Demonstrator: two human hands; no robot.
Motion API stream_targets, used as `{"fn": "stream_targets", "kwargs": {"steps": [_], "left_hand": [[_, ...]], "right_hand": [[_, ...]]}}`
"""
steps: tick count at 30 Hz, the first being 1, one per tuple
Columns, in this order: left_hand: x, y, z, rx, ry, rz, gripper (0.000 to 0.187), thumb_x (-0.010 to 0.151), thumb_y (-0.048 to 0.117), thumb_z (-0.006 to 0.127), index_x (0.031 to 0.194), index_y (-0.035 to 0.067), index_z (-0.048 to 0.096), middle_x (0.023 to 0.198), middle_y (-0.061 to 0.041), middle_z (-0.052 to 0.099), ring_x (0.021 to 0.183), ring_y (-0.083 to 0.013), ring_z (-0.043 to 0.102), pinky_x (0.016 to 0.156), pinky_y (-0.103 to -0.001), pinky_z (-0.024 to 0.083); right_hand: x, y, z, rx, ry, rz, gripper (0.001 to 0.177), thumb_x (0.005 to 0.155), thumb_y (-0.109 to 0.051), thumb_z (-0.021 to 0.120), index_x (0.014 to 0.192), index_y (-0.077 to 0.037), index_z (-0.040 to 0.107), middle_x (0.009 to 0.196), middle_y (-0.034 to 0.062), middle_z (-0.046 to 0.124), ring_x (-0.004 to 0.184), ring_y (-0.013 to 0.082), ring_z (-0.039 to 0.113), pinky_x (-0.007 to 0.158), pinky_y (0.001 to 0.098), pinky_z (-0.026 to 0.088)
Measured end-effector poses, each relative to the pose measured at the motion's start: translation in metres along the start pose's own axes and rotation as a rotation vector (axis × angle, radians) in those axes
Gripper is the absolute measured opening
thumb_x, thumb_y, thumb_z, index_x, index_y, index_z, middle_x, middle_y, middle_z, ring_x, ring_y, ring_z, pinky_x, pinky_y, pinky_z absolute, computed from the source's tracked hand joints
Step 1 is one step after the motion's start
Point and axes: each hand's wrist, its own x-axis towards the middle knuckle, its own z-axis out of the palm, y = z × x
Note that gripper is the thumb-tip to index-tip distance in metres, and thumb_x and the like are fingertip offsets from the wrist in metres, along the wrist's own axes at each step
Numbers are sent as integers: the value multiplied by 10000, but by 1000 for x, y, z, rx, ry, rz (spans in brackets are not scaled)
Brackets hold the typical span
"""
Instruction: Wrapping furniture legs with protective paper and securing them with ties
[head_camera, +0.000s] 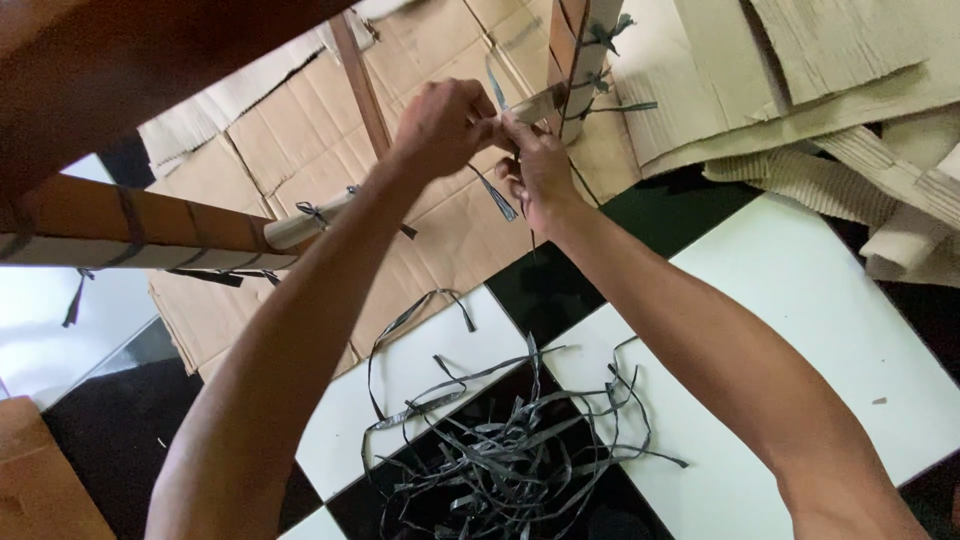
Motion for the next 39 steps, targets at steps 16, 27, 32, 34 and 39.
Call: {"fn": "stream_targets", "kwargs": {"steps": [16,27,32,34,39], "left_hand": [[18,15,18,-270,265,-100,282,984,192,673,736,75,739,627,-24,728,384,-75,514,338,-228,410],[-10,46,-19,-13,435,222,51,859,13,785,879,50,814,833,-32,689,615,-68,574,539,-205,561],[-24,49,-12,-210,321,342,57,911,-26,749,881,23,752,847,-72,682,649,-129,620,547,-217,545],[-27,50,-7,-283,283,303,90,898,-58,742,890,31,738,877,-91,700,682,-155,659,598,-238,595],[-16,37,-3,-367,439,16,49,883,55,734,901,10,740,774,-92,754,564,-124,680,518,-224,603]], "right_hand": [[-21,-12,-7,-241,-62,-6,269,1003,-313,589,1029,-46,614,1122,55,795,505,37,471,366,166,248],[-43,-21,-31,-1085,-114,-632,287,1064,-114,483,842,-96,664,714,-1,697,583,113,632,572,273,525],[-32,-54,-9,-1053,-166,-1015,189,1065,-45,547,897,-15,629,714,50,676,562,144,645,499,275,515],[-23,-61,0,-1065,-124,-1108,215,1028,5,564,814,-9,571,664,56,659,518,150,592,486,289,480],[-11,-59,11,-1075,18,-1081,306,1050,-162,565,784,-18,519,620,76,553,513,203,496,514,385,453]]}}
